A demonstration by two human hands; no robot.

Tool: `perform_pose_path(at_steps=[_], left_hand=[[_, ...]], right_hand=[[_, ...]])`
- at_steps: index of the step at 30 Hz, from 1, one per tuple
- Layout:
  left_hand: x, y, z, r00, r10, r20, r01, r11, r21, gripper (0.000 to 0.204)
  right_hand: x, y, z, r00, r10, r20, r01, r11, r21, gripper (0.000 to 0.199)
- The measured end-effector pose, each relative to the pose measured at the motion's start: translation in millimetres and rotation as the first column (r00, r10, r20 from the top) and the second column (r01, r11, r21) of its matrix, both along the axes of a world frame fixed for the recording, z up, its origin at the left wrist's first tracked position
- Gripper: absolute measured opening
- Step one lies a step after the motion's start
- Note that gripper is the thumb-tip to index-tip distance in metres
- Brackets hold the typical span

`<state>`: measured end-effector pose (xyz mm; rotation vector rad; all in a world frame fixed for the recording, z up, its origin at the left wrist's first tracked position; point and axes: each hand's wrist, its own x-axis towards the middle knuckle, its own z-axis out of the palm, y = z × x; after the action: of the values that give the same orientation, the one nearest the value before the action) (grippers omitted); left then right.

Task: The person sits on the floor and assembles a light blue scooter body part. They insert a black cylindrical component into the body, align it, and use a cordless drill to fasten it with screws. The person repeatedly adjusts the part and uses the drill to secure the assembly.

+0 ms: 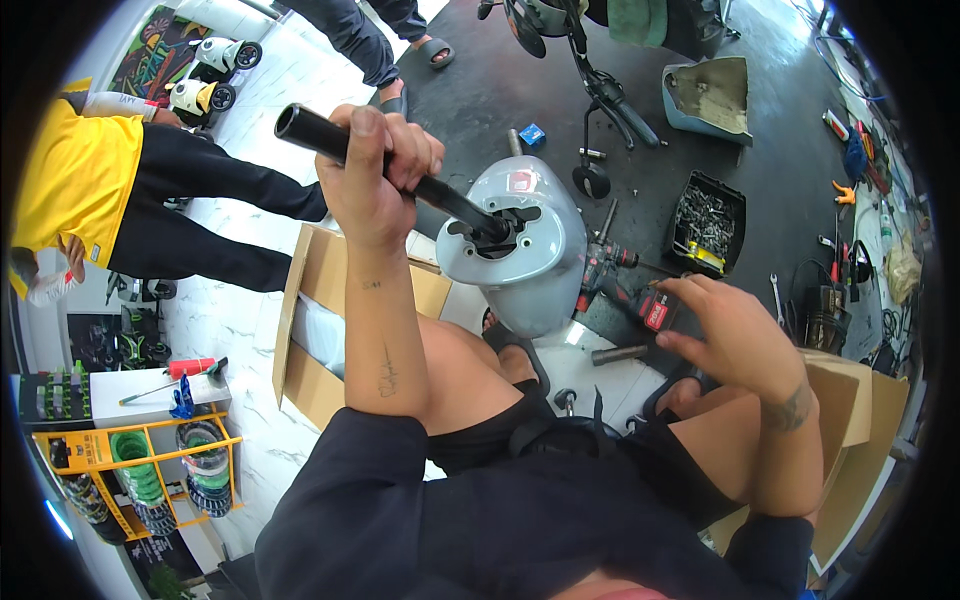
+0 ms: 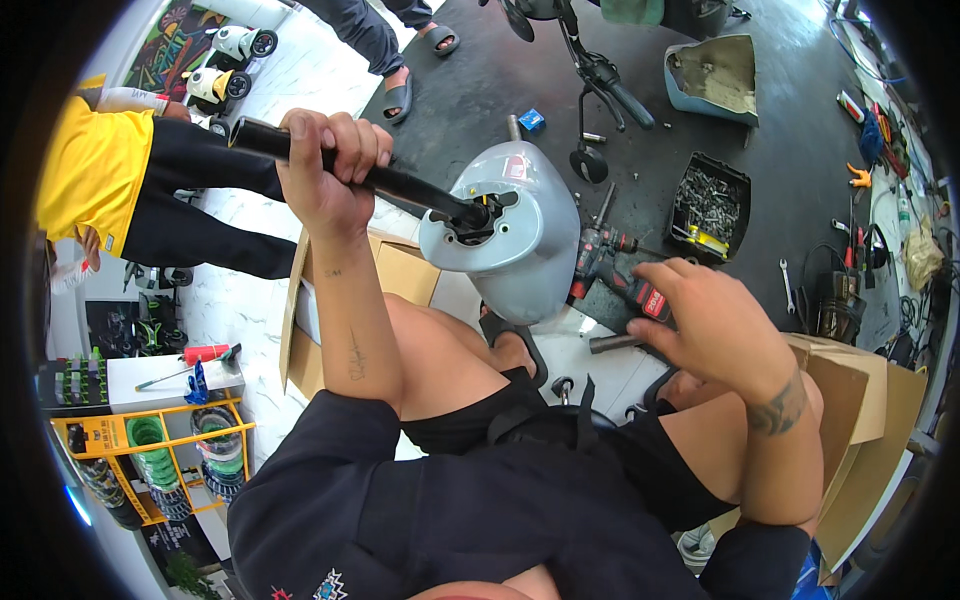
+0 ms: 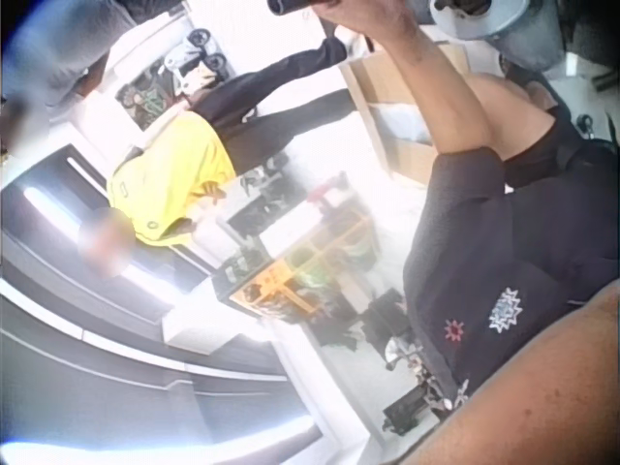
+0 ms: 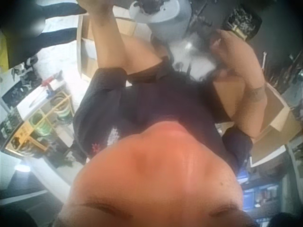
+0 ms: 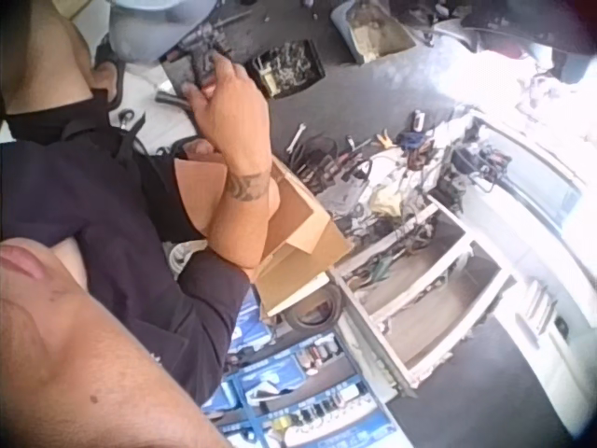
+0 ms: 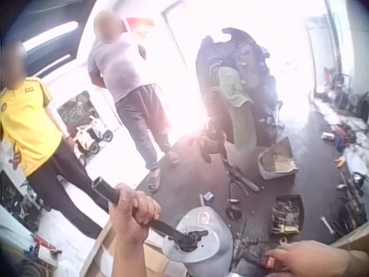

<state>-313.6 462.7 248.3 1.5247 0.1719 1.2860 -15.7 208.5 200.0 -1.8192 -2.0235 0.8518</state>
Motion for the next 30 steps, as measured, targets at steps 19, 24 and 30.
perform_pose_path(at_steps=[19, 24, 30], left_hand=[[2, -17, -1, 0.981, 0.188, -0.044, -0.193, 0.967, -0.169, 0.029], [-1, -13, -1, 0.981, 0.181, -0.064, -0.187, 0.977, -0.104, 0.036], [-5, -20, 0, 0.971, 0.187, -0.148, -0.201, 0.976, -0.081, 0.039]], right_hand=[[40, -12, 10, 0.959, -0.273, -0.071, 0.263, 0.956, -0.130, 0.061], [52, -7, -10, 0.936, -0.352, -0.002, 0.339, 0.904, -0.259, 0.060], [45, -9, -12, 0.922, -0.385, -0.029, 0.362, 0.887, -0.286, 0.058]])
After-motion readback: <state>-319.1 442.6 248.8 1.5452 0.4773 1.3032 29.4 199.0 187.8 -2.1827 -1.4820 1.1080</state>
